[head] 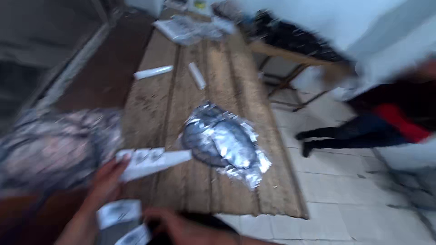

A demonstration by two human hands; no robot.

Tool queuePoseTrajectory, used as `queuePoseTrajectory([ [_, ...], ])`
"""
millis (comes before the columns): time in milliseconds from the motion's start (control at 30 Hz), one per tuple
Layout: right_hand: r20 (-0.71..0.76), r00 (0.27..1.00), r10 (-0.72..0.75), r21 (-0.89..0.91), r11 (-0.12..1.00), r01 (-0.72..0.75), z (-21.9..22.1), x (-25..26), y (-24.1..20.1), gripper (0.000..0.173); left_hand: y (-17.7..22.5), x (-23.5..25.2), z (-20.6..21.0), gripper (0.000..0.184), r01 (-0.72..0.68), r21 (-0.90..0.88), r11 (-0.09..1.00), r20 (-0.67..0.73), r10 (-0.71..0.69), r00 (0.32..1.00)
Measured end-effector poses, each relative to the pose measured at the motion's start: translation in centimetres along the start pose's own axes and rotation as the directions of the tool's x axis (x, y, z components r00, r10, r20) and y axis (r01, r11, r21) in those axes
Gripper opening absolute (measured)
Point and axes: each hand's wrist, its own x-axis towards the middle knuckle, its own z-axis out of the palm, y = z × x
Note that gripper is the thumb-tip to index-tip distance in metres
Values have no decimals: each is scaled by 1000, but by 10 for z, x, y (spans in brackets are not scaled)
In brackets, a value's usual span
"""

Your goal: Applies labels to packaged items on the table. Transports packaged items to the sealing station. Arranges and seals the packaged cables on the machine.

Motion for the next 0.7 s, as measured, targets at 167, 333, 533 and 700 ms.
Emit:
queuePoseTrajectory([
  [167,-230,968,102,-60,991,-119,-44,3,8,55,14,-2,-11,26,-130,-33,991,82,132,988],
  [333,-85,990,110,-209,970,-126,-67,17,-25,19,2,-10,-2,24,-179,-141,974,19,183,983],
  [533,155,985,82,-348,937,-23,-32,20,-35,37,-1,-21,7,23,-150,-114,982,95,161,982],
  [700,225,963,148,-514,858,-12,-21,7,-27,72,-5,-11,4,24,-154,-115,981,28,158,987],
])
